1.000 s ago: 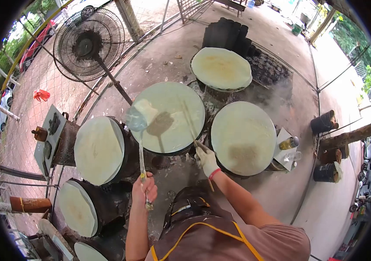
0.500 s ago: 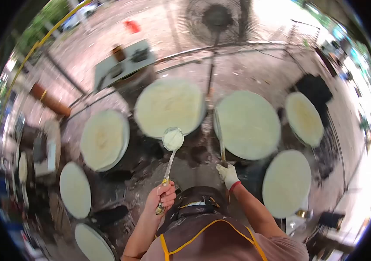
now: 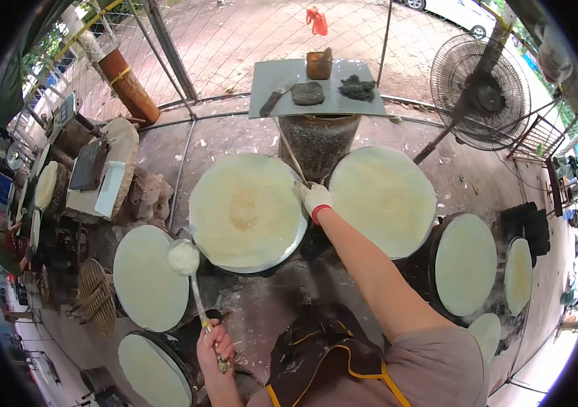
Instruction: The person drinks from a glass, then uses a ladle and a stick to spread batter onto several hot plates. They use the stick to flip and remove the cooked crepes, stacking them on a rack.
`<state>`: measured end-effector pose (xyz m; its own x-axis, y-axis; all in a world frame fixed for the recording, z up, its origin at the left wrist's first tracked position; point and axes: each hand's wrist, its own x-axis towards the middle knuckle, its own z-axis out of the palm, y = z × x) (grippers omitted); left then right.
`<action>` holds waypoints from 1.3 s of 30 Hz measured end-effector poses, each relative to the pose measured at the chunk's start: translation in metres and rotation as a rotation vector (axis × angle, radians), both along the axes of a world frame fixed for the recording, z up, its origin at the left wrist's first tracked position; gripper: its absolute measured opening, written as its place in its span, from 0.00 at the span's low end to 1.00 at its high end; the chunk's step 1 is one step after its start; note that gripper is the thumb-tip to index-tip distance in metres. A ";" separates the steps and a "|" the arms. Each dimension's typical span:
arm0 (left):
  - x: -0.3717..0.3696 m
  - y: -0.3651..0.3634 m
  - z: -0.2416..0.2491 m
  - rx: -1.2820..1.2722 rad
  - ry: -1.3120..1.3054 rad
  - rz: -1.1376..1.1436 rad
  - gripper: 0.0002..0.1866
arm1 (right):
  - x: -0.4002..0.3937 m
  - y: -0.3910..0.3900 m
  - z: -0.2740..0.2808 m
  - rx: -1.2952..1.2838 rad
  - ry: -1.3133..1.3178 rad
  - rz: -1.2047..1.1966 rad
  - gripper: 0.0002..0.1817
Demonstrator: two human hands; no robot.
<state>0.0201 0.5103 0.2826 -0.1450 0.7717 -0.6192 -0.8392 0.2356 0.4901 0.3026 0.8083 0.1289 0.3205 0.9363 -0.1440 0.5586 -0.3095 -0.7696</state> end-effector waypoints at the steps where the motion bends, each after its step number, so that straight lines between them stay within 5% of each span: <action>1: -0.010 0.001 0.001 0.012 -0.008 0.041 0.10 | -0.005 0.003 0.001 -0.092 -0.048 0.074 0.26; 3: -0.025 0.006 0.006 0.036 -0.009 0.100 0.10 | -0.012 0.006 0.004 -0.275 -0.147 0.215 0.27; 12: -0.053 0.042 0.004 0.101 -0.152 0.113 0.10 | -0.034 -0.017 0.053 0.111 0.713 -0.069 0.17; 13: -0.054 0.047 0.000 0.115 -0.195 0.069 0.10 | -0.019 -0.036 0.099 0.127 0.686 -0.149 0.16; 16: -0.061 0.057 -0.029 0.122 -0.164 -0.061 0.12 | 0.060 -0.077 0.105 0.331 0.870 -0.383 0.21; 18: -0.063 0.072 -0.036 -0.096 -0.791 0.126 0.09 | 0.151 -0.103 0.049 0.239 0.691 -0.526 0.17; 20: -0.056 0.089 -0.040 -0.140 -0.804 0.026 0.07 | 0.199 -0.138 0.064 0.338 0.644 -0.668 0.19; 22: -0.040 0.102 -0.040 0.024 -0.215 -0.365 0.07 | 0.252 -0.160 0.021 0.249 0.533 -0.820 0.20; 26: 0.002 0.123 -0.032 0.010 -0.152 -0.478 0.05 | 0.305 -0.175 -0.043 -0.002 0.105 -0.786 0.26; 30: 0.054 0.124 -0.008 -0.053 -0.127 -0.448 0.11 | 0.289 -0.180 0.006 -0.034 -0.214 -0.900 0.24; 33: 0.066 0.124 -0.011 -0.036 -0.187 -0.518 0.11 | 0.293 -0.183 0.000 -0.188 -0.091 -0.742 0.27; 36: 0.080 0.114 -0.012 -0.072 -0.138 -0.532 0.10 | 0.294 -0.173 0.010 -0.069 0.127 -0.640 0.25; 39: 0.097 0.104 -0.021 -0.047 -0.063 -0.575 0.10 | 0.255 -0.177 0.104 0.353 0.603 -0.751 0.21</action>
<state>0.1172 0.6140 0.2618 0.3278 0.6871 -0.6484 -0.5972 0.6825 0.4214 0.5574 0.6312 0.2325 0.8065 0.5444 -0.2304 -0.1959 -0.1216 -0.9731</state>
